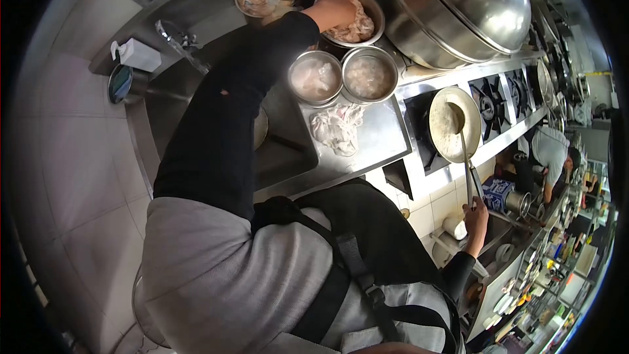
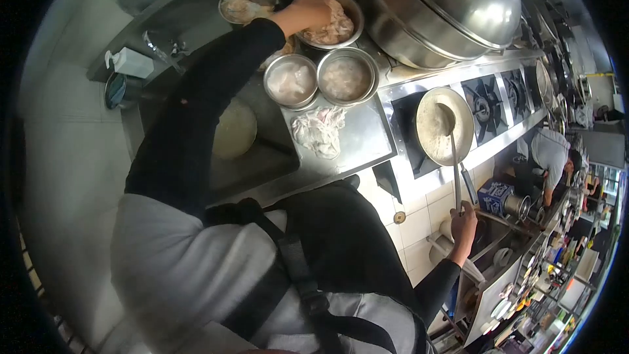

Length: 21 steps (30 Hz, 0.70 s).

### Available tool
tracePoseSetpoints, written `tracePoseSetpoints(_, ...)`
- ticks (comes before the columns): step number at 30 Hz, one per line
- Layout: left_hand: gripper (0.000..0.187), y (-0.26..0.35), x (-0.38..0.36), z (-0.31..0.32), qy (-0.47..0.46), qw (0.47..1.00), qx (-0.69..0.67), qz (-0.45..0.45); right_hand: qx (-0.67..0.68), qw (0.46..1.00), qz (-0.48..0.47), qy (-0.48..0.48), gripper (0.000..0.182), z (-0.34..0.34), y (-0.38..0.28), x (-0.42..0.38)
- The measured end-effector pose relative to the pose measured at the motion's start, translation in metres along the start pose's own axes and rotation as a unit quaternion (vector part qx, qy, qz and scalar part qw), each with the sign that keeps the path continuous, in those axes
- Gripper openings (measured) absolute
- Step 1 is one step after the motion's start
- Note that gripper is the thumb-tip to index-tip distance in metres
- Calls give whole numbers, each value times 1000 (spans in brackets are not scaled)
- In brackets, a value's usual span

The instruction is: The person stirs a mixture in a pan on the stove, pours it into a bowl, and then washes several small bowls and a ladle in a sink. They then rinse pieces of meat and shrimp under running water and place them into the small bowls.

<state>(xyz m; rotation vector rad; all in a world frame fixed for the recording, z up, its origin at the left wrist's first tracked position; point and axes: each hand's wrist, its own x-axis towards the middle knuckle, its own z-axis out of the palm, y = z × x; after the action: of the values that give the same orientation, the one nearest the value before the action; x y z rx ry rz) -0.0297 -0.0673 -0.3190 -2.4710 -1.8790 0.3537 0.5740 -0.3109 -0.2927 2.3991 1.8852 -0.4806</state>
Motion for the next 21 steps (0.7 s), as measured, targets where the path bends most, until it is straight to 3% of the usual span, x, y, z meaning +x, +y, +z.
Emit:
tracePoseSetpoints(1, 38, -2, 12, 12, 18, 1000, -6, -6, -17, 999, -35, 10, 43, 4, 7, 2)
tracePoseSetpoints(6, 36, 0, 10, 8, -17, 1000, -12, -18, 26, 1000, 10, 1, 43, -5, -5, -3)
tracePoseSetpoints(8, 30, -1, 2, 4, -4, 1000, -1, -1, -9, 998, -48, 34, 46, 2, 15, 7)
tracePoseSetpoints(10, 33, -12, -34, 11, 114, 989, -94, 29, -14, 997, -70, 35, 47, -12, 3, 5)
tracePoseSetpoints(11, 37, -20, -42, 39, 208, 962, -179, 10, -12, 998, -59, 32, 44, -13, 0, 3)
tracePoseSetpoints(12, 38, -27, -63, 37, 237, 895, -377, -2, -13, 998, -48, 24, 40, -13, 0, 1)
tracePoseSetpoints(14, 38, -40, -128, 46, 267, 760, -576, -141, 31, 999, -40, 18, 37, -3, 16, 9)
tracePoseSetpoints(16, 31, -74, -198, 89, 354, 654, -624, -240, 35, 999, -28, 0, 36, -2, 19, 10)
tracePoseSetpoints(18, 20, -122, -261, 140, 248, 485, -688, -479, 27, 998, -51, 11, 35, 8, 37, 20)
tracePoseSetpoints(21, 19, -132, -310, 157, 208, 474, -696, -497, 35, 999, -24, -11, 38, 1, 23, 18)
